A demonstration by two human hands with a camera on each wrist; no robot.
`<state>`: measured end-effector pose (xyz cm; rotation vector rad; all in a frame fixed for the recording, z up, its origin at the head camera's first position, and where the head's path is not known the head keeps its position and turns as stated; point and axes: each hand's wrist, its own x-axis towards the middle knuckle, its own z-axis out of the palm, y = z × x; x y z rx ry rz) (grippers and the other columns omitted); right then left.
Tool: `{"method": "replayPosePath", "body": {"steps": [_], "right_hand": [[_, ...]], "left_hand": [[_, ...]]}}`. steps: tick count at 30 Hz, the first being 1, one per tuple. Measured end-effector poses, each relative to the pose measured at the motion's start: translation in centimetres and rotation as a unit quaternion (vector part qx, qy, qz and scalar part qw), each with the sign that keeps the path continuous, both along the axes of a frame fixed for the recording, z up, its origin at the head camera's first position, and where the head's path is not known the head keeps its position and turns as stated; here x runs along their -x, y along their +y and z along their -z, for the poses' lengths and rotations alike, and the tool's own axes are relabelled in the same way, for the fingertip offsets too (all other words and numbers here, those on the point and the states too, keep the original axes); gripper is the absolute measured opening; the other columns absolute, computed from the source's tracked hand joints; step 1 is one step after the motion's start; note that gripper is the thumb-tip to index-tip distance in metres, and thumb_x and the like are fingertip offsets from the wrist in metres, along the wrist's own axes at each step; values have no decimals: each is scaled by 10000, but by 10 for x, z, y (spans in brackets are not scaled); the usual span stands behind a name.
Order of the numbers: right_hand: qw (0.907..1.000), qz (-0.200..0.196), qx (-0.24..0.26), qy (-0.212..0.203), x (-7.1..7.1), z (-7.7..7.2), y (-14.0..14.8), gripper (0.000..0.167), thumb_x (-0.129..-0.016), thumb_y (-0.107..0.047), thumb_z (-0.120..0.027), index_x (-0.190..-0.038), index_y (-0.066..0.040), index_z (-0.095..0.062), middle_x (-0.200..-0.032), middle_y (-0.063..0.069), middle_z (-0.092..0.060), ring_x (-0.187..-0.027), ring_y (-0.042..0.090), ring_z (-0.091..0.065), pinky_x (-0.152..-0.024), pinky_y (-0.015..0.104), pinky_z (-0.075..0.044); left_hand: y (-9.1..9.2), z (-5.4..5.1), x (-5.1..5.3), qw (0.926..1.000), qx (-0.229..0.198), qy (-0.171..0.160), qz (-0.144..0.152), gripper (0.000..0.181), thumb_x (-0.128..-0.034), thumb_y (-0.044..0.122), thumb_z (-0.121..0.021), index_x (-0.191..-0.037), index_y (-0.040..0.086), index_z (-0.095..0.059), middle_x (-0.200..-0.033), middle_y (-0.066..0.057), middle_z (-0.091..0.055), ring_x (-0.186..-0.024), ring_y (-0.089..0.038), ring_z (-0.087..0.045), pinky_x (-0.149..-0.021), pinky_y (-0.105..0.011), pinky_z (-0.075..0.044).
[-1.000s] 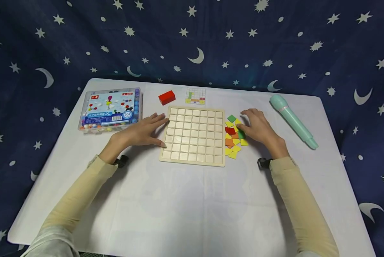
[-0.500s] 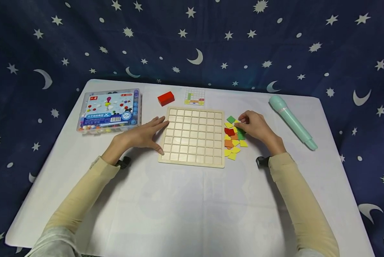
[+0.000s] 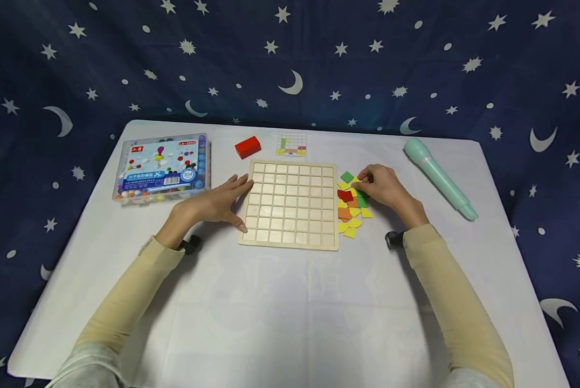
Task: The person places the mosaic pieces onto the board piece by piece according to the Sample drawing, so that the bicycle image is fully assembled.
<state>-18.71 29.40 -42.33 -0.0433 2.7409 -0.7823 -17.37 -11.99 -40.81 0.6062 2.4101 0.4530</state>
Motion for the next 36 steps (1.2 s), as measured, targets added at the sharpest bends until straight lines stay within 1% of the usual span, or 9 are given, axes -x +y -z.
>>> {"method": "replayPosePath", "body": {"steps": [3, 8, 11, 14, 17, 20, 26, 29, 36], "right_hand": [[10000, 28, -36, 7, 1, -1, -1, 335, -989, -243, -687, -1151, 47, -649, -999, 175, -604, -922, 299, -535, -752, 318, -469], [9997, 107, -40, -199, 1, -4, -5, 361, -982, -253, -690, -1156, 61, -656, -981, 170, -620, -906, 292, -536, -713, 301, -458], [9992, 223, -71, -332, 2, -7, -8, 381, -973, -268, -699, -1155, 64, -661, -969, 164, -614, -888, 288, -526, -684, 301, -446], [9987, 334, -74, -380, 3, -9, -10, 380, -967, -269, -706, -1148, 60, -648, -979, 168, -598, -878, 290, -520, -673, 307, -444], [9987, 395, -28, -324, 2, -8, -12, 356, -962, -252, -712, -1140, 44, -624, -1007, 178, -593, -888, 290, -526, -689, 307, -456], [9991, 390, 22, -168, 0, -6, -13, 324, -958, -224, -719, -1131, 30, -616, -1022, 185, -604, -895, 292, -537, -705, 301, -468], [9989, 431, 139, 85, -2, -5, -15, 250, -962, -162, -717, -1132, 4, -640, -988, 173, -618, -871, 287, -547, -689, 280, -478], [9987, 412, 238, 199, -2, -5, -15, 229, -971, -143, -707, -1151, -9, -662, -1000, 175, -641, -878, 286, -555, -682, 261, -484], [9976, 374, 539, 234, -4, -9, -18, 261, -998, -148, -674, -1239, -49, -698, -1159, 184, -696, -980, 310, -622, -701, 246, -516]], "left_hand": [[2, -1, -1, 10000, 5, -26, -67, 1268, -728, 415, -927, -1668, 160, -115, -1752, -36, 18, -1613, -277, 74, -1290, -541, -157], [4, -2, -2, 9999, 106, -98, -74, 1265, -734, 393, -929, -1667, 153, -109, -1750, -44, 23, -1612, -288, 76, -1292, -536, -151], [5, -4, -2, 9998, 150, -53, -84, 1261, -734, 370, -933, -1665, 139, -116, -1750, -60, 11, -1612, -305, 64, -1290, -544, -149], [7, -6, -2, 9998, 157, -18, -130, 1261, -726, 347, -941, -1664, 128, -126, -1749, -70, -1, -1612, -313, 55, -1289, -549, -146], [8, -6, -1, 9997, 182, -39, -148, 1267, -725, 346, -942, -1664, 130, -120, -1749, -66, 7, -1612, -308, 61, -1291, -544, -144], [9, -6, -1, 9997, 168, -50, -150, 1264, -726, 344, -941, -1664, 133, -121, -1749, -62, 6, -1612, -308, 60, -1292, -543, -143], [11, -6, -1, 9997, 109, -95, -216, 1255, -723, 320, -945, -1664, 136, -135, -1750, -57, -6, -1613, -308, 49, -1290, -549, -141], [11, -6, -2, 9996, 90, -107, -257, 1257, -719, 309, -948, -1663, 135, -135, -1750, -53, -5, -1613, -306, 50, -1290, -549, -138], [9, -5, -3, 9995, 41, -68, -304, 1254, -718, 298, -950, -1663, 136, -142, -1751, -53, -11, -1614, -301, 51, -1295, -542, -126]]}}
